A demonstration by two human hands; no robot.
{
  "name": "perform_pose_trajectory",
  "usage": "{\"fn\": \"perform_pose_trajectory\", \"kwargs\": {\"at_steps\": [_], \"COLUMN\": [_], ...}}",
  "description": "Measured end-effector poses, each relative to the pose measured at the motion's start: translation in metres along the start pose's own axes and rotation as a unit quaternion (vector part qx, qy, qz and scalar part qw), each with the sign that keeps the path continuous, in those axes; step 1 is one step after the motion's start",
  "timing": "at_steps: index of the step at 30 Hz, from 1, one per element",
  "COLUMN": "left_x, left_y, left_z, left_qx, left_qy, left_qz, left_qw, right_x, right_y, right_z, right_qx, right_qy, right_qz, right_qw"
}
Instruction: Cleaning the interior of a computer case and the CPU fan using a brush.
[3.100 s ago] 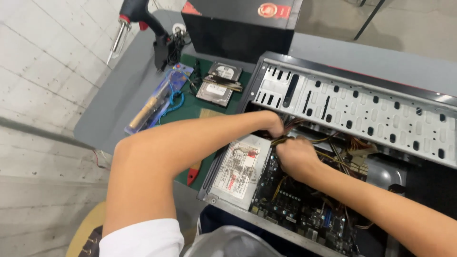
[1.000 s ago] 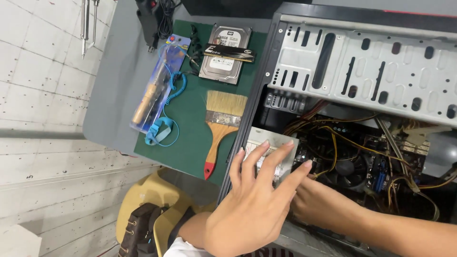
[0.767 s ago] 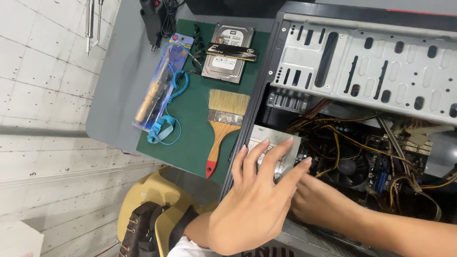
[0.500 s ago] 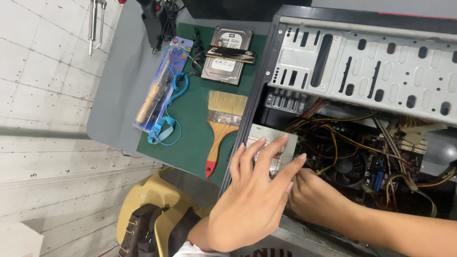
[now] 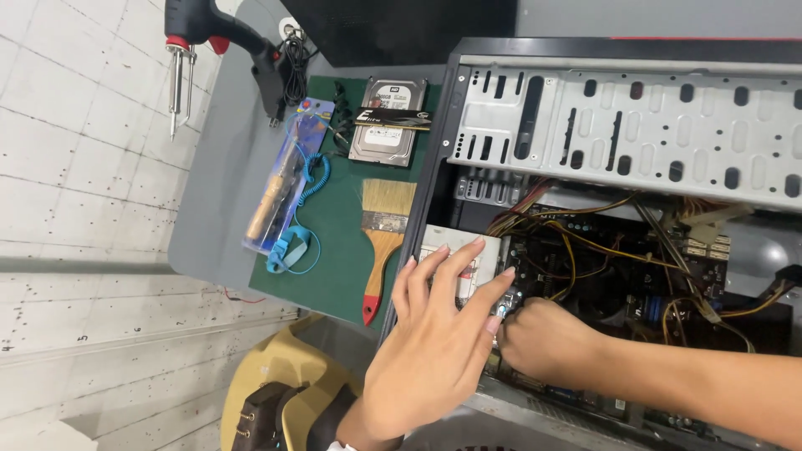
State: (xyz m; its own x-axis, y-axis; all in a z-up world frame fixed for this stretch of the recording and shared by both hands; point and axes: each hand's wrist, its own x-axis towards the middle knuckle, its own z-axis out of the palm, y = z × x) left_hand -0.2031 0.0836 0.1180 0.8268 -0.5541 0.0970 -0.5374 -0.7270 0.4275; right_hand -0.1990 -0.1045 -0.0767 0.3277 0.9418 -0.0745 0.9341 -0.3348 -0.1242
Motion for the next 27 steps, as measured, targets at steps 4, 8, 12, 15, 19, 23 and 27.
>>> {"fn": "perform_pose_trajectory", "kwargs": {"at_steps": [4,8,12,15,19,23,27], "left_x": [0.0,0.0,0.0,-0.001,-0.002,0.001,-0.002], "left_y": [0.001,0.0,0.001,0.002,0.003,0.004,0.006], "left_z": [-0.001,0.0,0.0,0.001,0.0,0.001,0.002], "left_qx": [-0.007,0.0,0.0,-0.001,-0.009,-0.002,-0.023], "left_qy": [-0.005,-0.007,-0.005,0.0,0.002,0.02,-0.038], "left_qz": [-0.005,-0.001,-0.004,-0.004,-0.004,0.008,-0.035], "left_qw": [1.0,1.0,1.0,1.0,1.0,1.0,0.998], "right_x": [0.0,0.0,0.0,0.0,0.0,-0.002,-0.005], "right_y": [0.001,0.003,0.005,0.006,0.004,-0.001,-0.006], "right_z": [-0.012,-0.013,-0.012,-0.01,-0.014,-0.019,-0.028], "right_qx": [0.026,0.045,0.065,0.079,0.059,-0.093,-0.113], "right_qy": [-0.017,-0.033,-0.024,0.008,0.049,0.132,0.064], "right_qz": [0.003,0.015,0.016,0.017,0.017,-0.031,-0.049], "right_qw": [1.0,0.998,0.997,0.997,0.997,0.986,0.99]}}
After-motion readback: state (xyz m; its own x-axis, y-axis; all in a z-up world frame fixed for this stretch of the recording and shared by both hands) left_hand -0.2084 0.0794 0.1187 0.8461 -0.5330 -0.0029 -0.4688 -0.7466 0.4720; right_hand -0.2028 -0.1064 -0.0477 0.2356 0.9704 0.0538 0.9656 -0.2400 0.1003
